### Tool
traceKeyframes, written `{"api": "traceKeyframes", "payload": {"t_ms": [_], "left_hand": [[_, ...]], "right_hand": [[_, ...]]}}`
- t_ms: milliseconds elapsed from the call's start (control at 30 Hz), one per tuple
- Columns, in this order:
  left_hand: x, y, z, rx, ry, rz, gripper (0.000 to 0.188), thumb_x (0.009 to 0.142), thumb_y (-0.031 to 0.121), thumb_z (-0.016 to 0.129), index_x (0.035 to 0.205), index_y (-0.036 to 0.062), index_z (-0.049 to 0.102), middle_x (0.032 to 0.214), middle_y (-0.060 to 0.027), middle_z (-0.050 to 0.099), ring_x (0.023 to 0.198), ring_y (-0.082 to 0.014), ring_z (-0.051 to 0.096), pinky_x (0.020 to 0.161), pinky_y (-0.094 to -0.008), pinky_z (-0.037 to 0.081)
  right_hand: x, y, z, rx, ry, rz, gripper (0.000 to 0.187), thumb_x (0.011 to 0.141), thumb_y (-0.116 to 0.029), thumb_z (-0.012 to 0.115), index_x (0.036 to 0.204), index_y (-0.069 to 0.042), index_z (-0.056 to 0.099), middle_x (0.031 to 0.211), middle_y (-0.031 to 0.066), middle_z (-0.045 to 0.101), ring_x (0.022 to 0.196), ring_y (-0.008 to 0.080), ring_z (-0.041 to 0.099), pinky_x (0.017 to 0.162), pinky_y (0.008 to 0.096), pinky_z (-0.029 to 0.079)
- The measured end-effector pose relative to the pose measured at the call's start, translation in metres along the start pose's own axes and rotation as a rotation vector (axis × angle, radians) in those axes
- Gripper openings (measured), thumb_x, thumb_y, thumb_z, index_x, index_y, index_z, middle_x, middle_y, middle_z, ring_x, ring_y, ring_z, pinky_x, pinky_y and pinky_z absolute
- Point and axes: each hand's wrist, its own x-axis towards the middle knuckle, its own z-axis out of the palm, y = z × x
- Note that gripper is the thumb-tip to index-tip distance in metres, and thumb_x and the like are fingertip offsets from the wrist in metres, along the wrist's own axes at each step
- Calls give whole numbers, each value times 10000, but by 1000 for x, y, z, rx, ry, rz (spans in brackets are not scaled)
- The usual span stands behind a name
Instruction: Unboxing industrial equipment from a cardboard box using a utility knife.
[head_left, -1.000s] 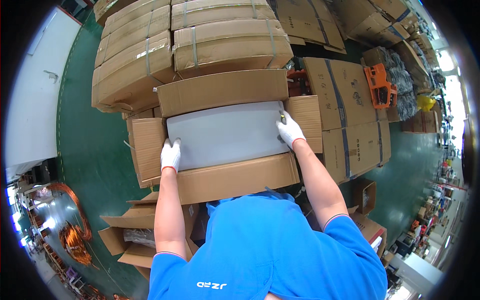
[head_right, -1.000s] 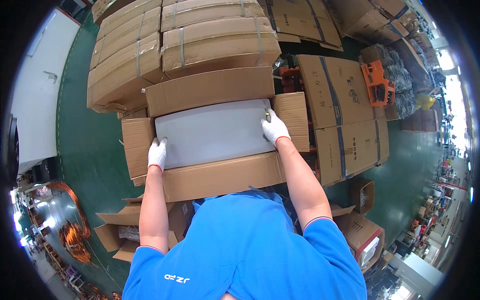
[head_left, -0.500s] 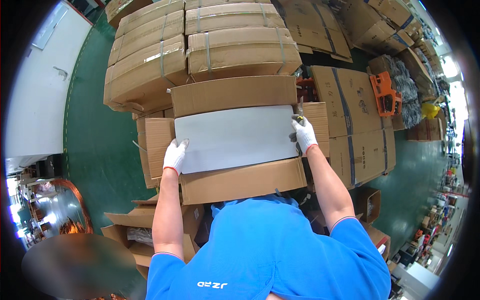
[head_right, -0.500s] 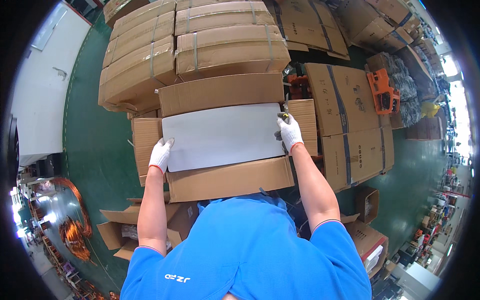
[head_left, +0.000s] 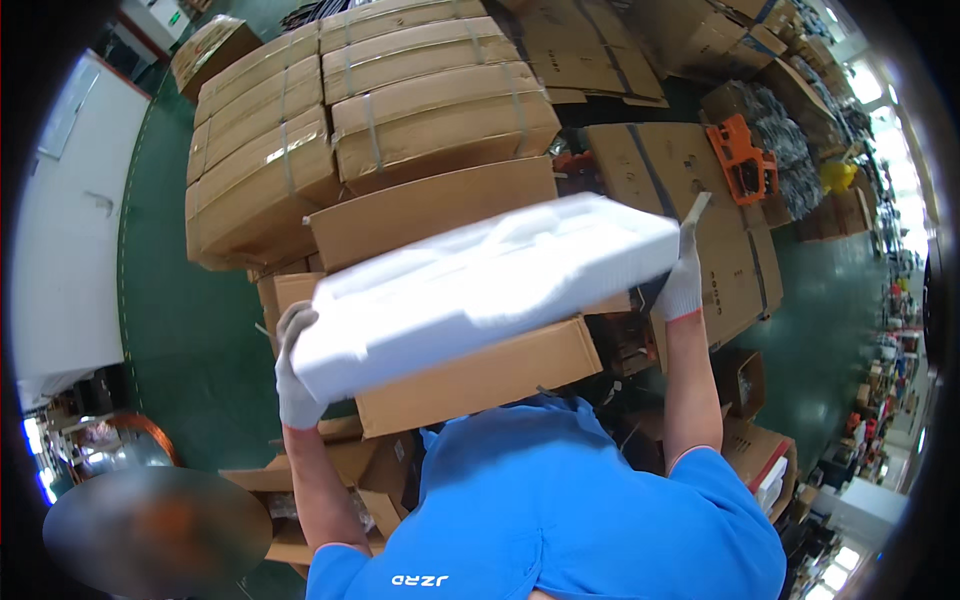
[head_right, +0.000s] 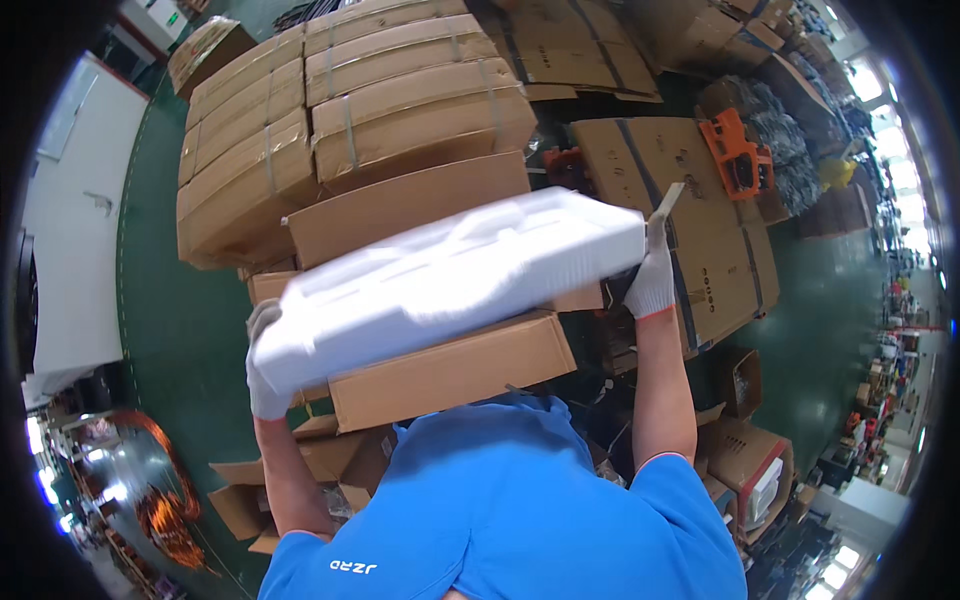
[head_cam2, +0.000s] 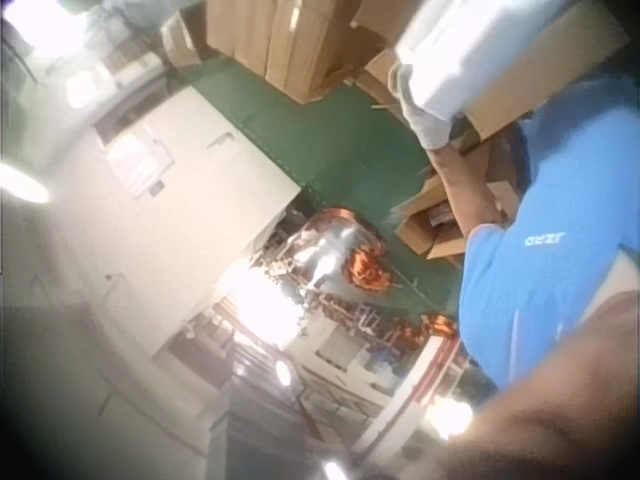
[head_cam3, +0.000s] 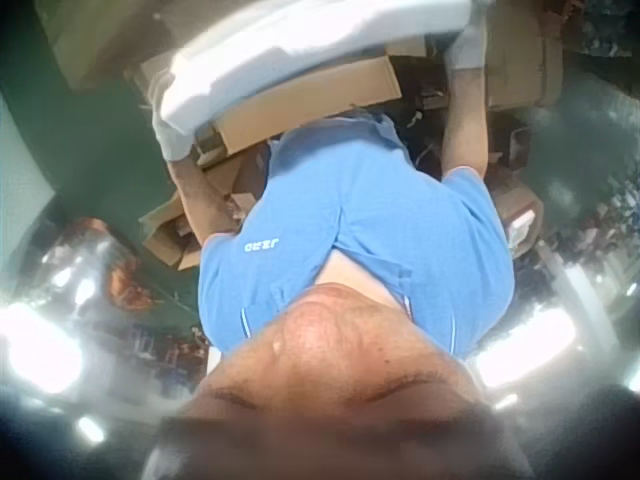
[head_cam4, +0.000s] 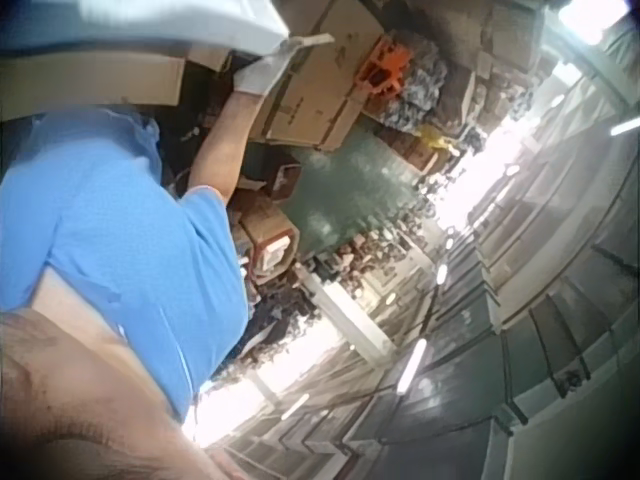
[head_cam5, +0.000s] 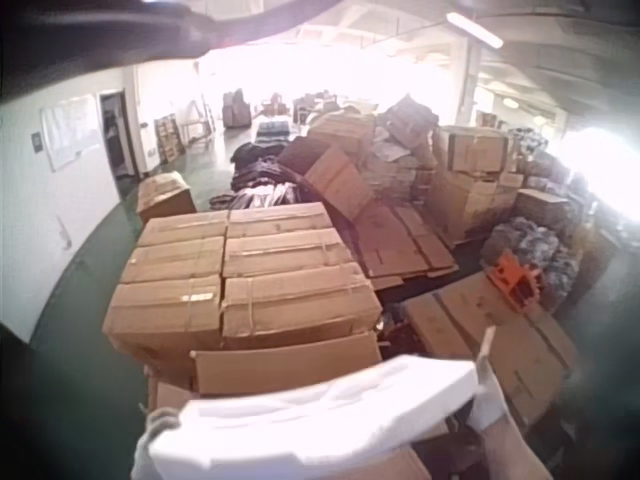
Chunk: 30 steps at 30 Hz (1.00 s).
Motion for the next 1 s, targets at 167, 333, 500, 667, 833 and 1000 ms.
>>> {"api": "traceKeyframes", "payload": {"t_ms": [167,333,500,667,833,1000], "left_hand": [[4,-14,24,-570,156,-75,268,1014,103,586,1252,206,654,1617,-83,399,1453,-279,442,1166,-469,461],[24,-73,38,-804,-8,43,256,1059,146,549,1260,256,661,1668,-62,372,1514,-300,385,1216,-510,408],[76,-12,65,-23,-100,542,700,914,481,772,1502,242,476,1637,-210,354,1492,-449,377,1168,-599,398],[119,-31,104,-131,-153,841,643,1000,554,611,1504,178,474,1641,-238,362,1463,-484,434,1138,-645,451],[102,94,200,20,-190,427,906,887,180,857,1594,-1,320,1386,-206,600,1195,-363,644,986,-511,550],[63,154,265,-19,-132,278,920,923,163,831,1641,45,267,1293,-158,629,1040,-315,651,909,-466,562]], "right_hand": [[-12,4,-64,-73,-106,4,686,1046,-627,527,1365,-28,626,1110,136,763,796,238,769,608,342,644],[-30,9,-127,-75,-47,-41,472,1065,-498,592,1230,-70,702,961,44,774,703,158,730,527,279,561],[-85,-6,-186,-219,105,-78,321,1063,-385,599,1032,-103,749,819,-14,717,623,109,654,553,279,521],[-132,-11,-226,-518,43,-12,334,997,-405,631,947,-86,718,706,3,613,538,108,544,476,285,414],[-202,-6,-330,-151,240,-162,266,982,-346,671,933,-85,678,707,5,613,501,117,525,448,289,401],[-254,0,-443,521,754,-454,213,1001,-347,708,1013,-144,646,716,-7,640,474,104,518,410,272,399]]}}
